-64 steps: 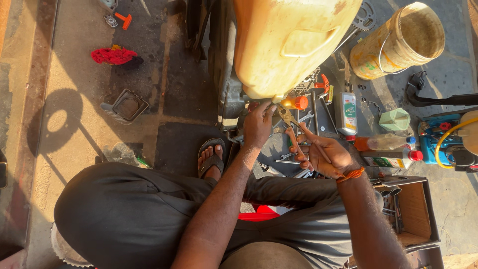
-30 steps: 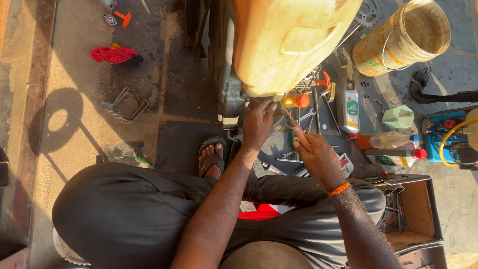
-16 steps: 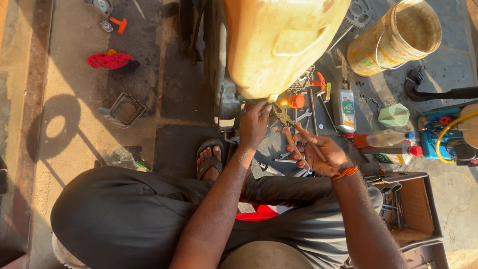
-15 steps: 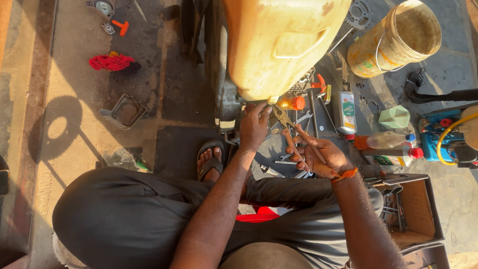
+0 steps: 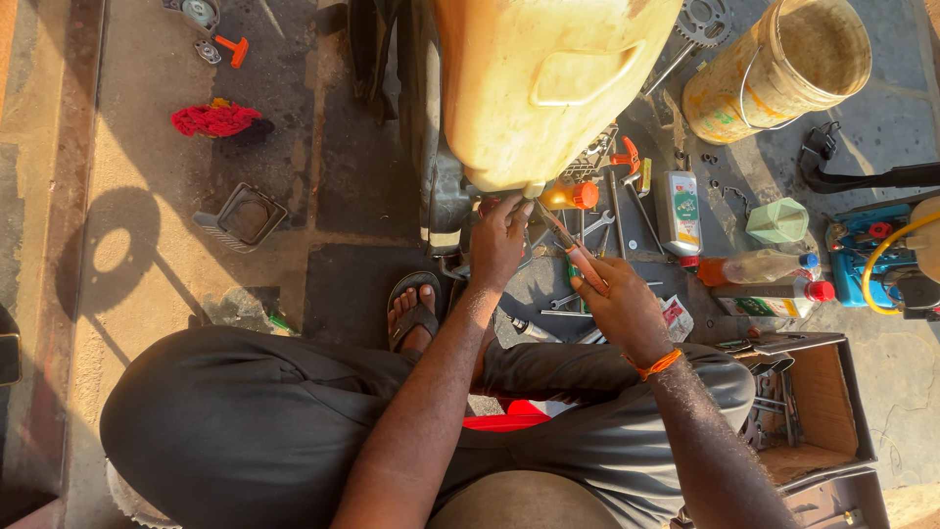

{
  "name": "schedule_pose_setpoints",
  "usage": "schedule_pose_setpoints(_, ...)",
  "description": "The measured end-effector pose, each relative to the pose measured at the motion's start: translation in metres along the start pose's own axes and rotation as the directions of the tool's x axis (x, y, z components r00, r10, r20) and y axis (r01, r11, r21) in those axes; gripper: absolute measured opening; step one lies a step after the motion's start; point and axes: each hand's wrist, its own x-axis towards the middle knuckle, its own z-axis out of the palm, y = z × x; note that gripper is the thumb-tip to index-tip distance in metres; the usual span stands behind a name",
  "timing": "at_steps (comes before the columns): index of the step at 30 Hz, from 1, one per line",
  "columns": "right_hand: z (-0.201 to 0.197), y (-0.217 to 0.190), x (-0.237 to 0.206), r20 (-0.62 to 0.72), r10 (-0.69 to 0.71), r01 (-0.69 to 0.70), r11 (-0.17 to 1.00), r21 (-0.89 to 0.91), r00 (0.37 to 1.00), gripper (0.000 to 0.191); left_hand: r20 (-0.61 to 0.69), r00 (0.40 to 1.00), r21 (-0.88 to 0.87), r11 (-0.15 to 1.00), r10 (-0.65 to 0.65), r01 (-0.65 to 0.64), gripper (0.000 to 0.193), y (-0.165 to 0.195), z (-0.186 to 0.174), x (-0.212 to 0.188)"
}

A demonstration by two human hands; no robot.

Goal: The person sits on the ground repairing a small orange combustion engine positioned under a large plastic jerrycan. They use pliers and a screwdriver to work on parts near the engine's base, reposition the jerrycan, and manipulate a bolt and engine components by hand.

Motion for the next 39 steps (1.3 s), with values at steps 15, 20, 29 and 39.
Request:
schedule_pose_setpoints(15,-0.006,-0.02,0.0,-0.033,-0.066,0.065,0.998,-0.023,0.997,0.044,0.014,0.999,0.033,0.999,-0.033,0.032,0.038,-0.002,0.0,0.0)
schedule_pose_setpoints(20,-0.005,-0.019,0.002,0.017,0.056,-0.056,0.998,-0.01,0.998,0.035,0.012,0.999,-0.001,0.999,-0.034,0.034,0.038,-0.004,0.002,0.001)
schedule_pose_setpoints(29,-0.006,0.023,0.032,0.534,0.163,-0.489,0.674,0.554,0.83,0.03,0.015,0.999,0.038,0.998,-0.05,0.049,0.038,-0.005,0.002,0.0)
schedule_pose_setpoints(39,-0.007,0.042,0.036,0.712,0.091,-0.703,0.29,0.649,0.696,0.048,0.112,0.94,0.112,0.944,-0.322,0.31,0.042,0.013,-0.006,0.001)
